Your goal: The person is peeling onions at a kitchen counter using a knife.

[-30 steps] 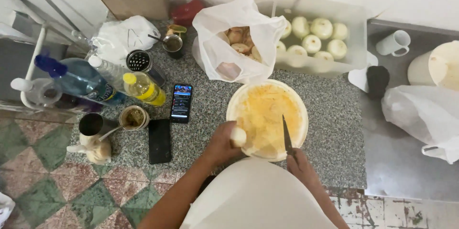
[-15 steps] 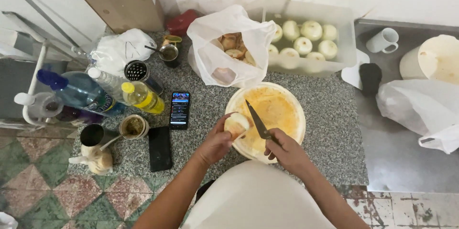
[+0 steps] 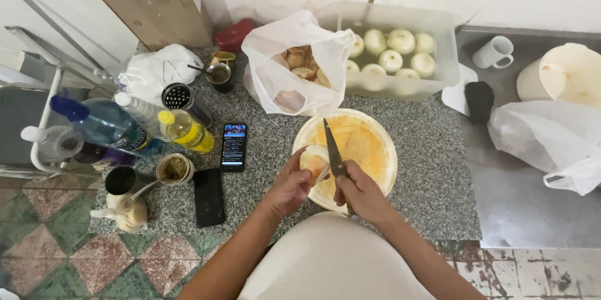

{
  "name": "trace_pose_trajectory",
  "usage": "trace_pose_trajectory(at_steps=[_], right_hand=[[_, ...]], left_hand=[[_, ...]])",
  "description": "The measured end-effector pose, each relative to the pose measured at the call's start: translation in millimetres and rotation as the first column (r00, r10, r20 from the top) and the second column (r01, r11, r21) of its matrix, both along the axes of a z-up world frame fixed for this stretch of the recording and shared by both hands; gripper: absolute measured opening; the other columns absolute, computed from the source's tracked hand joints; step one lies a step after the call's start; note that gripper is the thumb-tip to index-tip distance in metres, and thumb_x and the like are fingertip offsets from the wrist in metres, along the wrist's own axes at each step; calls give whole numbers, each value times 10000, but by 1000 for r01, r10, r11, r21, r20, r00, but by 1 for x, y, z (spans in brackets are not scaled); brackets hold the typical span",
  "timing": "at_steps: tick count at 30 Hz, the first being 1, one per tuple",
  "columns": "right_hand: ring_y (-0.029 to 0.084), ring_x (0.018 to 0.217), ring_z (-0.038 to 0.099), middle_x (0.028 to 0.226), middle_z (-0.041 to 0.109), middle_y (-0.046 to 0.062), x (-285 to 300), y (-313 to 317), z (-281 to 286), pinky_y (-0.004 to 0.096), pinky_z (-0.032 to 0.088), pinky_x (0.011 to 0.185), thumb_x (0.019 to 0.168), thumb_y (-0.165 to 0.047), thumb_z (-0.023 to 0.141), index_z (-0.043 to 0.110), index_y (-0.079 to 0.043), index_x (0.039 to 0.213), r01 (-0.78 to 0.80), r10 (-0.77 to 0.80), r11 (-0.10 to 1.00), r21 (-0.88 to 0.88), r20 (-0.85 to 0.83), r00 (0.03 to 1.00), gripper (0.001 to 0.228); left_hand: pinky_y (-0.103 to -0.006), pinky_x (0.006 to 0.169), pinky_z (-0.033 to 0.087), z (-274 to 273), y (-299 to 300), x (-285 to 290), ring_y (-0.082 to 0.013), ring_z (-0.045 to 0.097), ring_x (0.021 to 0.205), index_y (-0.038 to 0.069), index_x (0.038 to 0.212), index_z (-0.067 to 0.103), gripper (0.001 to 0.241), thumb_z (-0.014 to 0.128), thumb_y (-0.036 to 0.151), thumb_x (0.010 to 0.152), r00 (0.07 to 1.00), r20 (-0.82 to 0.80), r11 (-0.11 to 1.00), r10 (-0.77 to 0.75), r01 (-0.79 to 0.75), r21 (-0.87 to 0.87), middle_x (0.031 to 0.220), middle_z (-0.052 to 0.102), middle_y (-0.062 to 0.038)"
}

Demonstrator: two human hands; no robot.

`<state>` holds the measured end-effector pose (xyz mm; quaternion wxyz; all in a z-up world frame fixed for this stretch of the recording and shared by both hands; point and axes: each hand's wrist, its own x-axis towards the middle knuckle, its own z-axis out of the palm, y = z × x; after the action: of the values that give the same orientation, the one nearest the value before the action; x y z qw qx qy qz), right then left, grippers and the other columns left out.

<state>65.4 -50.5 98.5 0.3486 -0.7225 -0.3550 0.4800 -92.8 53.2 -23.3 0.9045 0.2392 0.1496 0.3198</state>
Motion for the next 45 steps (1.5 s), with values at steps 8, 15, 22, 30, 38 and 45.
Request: trace_pose_trajectory(at_steps=[8,15,22,30,38,45], right_hand=[[242,459,645,550,649,140,-13,-2,9,310,510,429,946,-241,497,629,-110,861,23,-20,999,24,-108,994,205],[247,426,594,551,609,156,-11,-1,-1,312,479,396,959,-263,476,614,-94,884,73,-70,996,56,-66,995,231],[238,447,612,536,615,112,-11,2,-3,340,505,498,953,-324,551,622,-103,937,16,-21,999,36,136,990,232],[375,707,662,690,609,186,-10,7,8,457,518,753,961,-577,616,615,-91,904,-26,32,999,-22,353,935,489],[286,572,581,563,565,127,-2,9,-8,387,492,645,974,-541,616,605,-99,736,-13,6,1000,20,348,938,502],[365,681,684,662,629,154,-7,3,3,406,561,620,1008,-502,558,547,-111,767,-377,233,920,102,631,740,459]], left_hand=[[-451,1009,555,-4,-9,1,-258,683,1153,122,1514,399,808,769,125,795,1000,-18,999,-10,10,39,1288,668,-115],[-357,914,579,19,-11,-2,-286,678,1163,118,1513,361,842,798,86,794,999,0,996,42,-41,77,1267,638,-139],[-370,1010,558,26,-13,-5,-285,632,1223,71,1492,369,921,870,63,719,993,-20,990,117,-115,77,1336,569,-136],[-413,1067,534,18,-10,1,-327,573,1292,44,1484,340,939,875,-33,716,978,-79,962,193,-172,213,1368,471,-143],[-453,1093,521,11,-11,9,-342,500,1325,33,1456,347,992,949,54,667,935,-244,926,257,-165,340,1324,407,-147],[-446,1050,528,-11,-5,18,-324,493,1315,45,1438,382,984,969,156,656,908,-311,922,280,-165,349,1308,426,-149]])
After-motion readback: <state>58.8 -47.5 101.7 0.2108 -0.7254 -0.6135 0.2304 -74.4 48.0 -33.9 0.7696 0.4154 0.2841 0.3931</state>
